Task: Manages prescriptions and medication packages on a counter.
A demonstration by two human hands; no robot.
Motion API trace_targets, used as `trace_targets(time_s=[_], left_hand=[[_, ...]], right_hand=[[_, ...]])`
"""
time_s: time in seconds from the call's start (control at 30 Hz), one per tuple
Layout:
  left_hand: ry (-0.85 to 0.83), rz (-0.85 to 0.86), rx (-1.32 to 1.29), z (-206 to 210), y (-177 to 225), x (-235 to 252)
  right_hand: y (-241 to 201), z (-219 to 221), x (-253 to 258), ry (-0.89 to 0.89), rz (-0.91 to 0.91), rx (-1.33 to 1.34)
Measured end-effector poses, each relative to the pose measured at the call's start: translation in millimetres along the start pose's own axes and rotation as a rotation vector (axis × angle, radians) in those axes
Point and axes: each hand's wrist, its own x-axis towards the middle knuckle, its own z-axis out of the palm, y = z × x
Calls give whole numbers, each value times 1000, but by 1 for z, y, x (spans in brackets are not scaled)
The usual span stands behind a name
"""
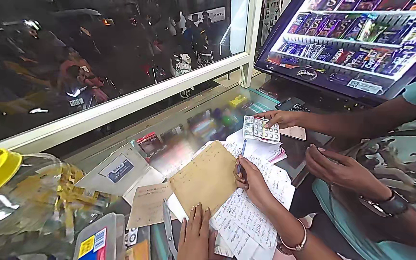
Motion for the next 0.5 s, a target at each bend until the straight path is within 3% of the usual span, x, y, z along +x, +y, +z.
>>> trace_targets(time_s=[0.5], left_hand=[[-16, 20, -17, 0, -2, 0]], right_hand=[[-8, -5, 0, 5, -120, -20]])
